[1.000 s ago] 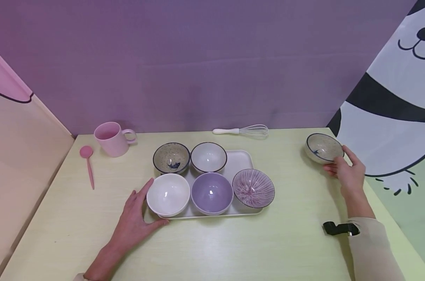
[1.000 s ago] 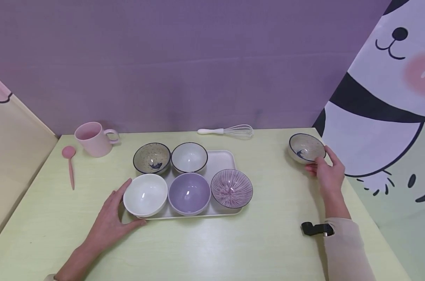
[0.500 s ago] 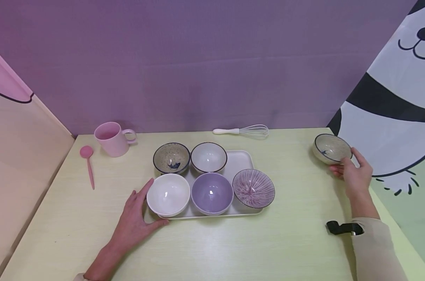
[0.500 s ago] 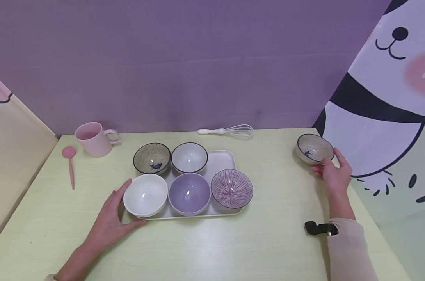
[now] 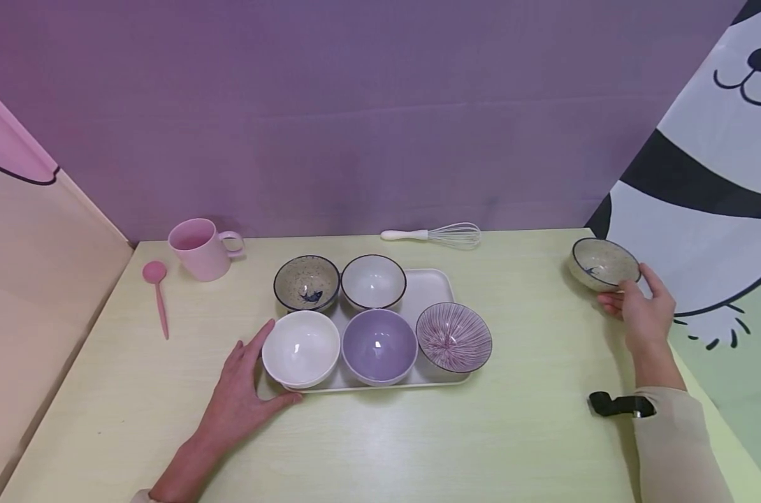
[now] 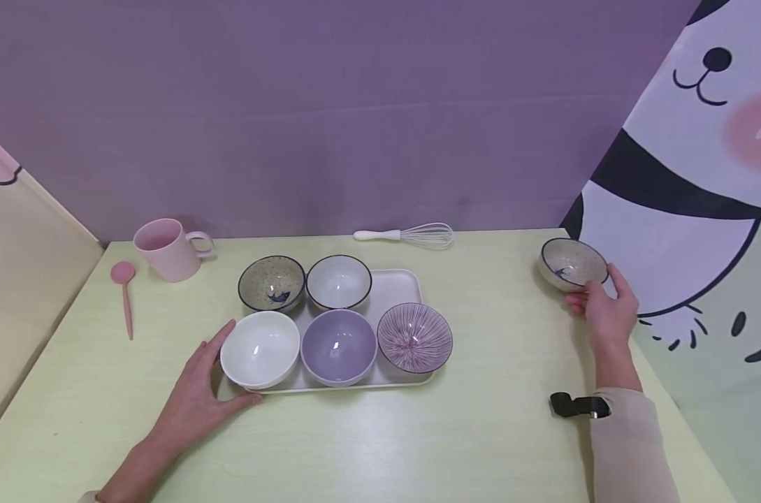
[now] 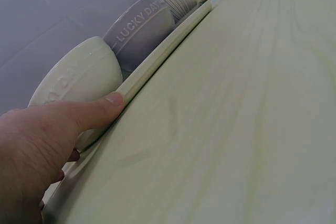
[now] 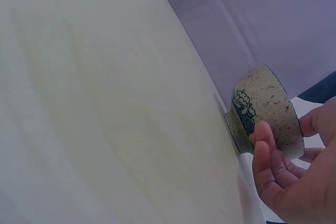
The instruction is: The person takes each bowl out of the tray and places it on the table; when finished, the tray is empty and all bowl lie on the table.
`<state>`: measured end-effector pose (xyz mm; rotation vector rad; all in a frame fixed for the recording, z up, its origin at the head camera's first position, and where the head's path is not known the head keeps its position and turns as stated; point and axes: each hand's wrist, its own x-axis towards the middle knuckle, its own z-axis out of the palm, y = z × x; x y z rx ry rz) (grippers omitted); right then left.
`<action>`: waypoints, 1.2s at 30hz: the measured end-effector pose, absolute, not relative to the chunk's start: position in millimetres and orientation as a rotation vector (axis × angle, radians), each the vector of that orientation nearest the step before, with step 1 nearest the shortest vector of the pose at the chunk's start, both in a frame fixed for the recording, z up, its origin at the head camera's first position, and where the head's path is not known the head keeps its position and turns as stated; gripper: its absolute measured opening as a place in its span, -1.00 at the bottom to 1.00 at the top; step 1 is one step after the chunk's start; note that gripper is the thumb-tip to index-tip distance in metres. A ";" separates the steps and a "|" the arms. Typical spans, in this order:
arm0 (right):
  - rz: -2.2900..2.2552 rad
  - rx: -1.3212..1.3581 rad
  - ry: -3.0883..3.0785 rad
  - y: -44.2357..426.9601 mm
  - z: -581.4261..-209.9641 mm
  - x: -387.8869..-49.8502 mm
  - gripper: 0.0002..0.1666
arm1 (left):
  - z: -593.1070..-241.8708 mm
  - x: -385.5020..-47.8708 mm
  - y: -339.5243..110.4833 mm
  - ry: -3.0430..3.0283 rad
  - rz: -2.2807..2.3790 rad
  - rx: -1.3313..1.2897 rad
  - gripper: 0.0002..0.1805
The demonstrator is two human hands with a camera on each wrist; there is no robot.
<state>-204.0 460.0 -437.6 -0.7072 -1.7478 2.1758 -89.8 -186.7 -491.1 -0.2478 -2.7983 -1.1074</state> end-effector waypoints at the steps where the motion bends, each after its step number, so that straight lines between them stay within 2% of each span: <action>1: 2.178 -0.702 -1.742 460.5 -437.5 -203.9 -0.07 | -491.1 -89.7 -186.7 -2.800 -1.105 -0.249 0.38; 36: 2.028 -0.741 -1.859 460.9 -443.8 -200.6 -0.15 | -492.0 -90.4 -187.1 -2.815 -1.095 -0.240 0.37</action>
